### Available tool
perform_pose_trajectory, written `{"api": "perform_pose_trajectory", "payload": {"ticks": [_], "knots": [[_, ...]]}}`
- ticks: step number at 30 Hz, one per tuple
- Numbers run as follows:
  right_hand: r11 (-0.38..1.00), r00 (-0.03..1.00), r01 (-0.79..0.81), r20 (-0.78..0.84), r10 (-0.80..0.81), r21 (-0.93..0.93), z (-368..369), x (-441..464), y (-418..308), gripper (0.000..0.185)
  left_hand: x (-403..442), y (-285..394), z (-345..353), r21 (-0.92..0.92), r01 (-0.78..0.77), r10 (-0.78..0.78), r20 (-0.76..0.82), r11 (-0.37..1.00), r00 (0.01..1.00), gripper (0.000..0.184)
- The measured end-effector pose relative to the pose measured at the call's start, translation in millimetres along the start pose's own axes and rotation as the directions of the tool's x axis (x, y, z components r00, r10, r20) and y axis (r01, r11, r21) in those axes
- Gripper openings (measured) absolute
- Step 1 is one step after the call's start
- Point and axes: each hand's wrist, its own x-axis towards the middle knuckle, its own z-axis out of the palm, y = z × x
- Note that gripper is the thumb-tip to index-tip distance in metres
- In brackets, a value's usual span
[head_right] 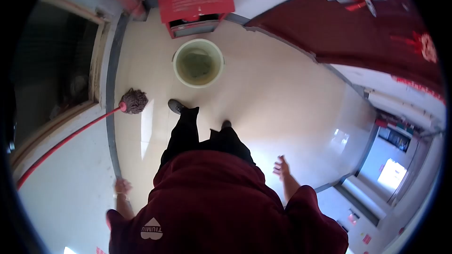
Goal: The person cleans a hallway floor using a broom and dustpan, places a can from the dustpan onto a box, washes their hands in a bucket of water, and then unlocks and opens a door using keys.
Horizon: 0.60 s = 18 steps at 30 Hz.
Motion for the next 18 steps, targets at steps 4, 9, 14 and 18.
{"api": "perform_pose_trajectory", "payload": {"ticks": [4,9,14,18], "knots": [[0.981,0.965,-0.172,0.217,0.149,0.092,52,-2,115,0.071,67,-166,46,-0.141,-0.011,-0.054,-0.444,0.99,0.894,0.031],[0.977,0.961,-0.137,0.261,0.09,0.166,22,-5,179,0.068,58,-176,92,0.628,0.36,0.235,-0.665,0.69,0.709,0.03],[0.96,0.962,-0.105,0.273,0.031,0.259,-54,15,249,0.065,49,-178,122,0.819,0.406,0.433,-0.563,0.405,0.704,0.028],[0.947,0.963,-0.093,0.271,0.007,0.308,-96,39,307,0.063,45,-203,138,0.87,0.434,0.49,-0.491,0.233,0.721,0.027]]}}
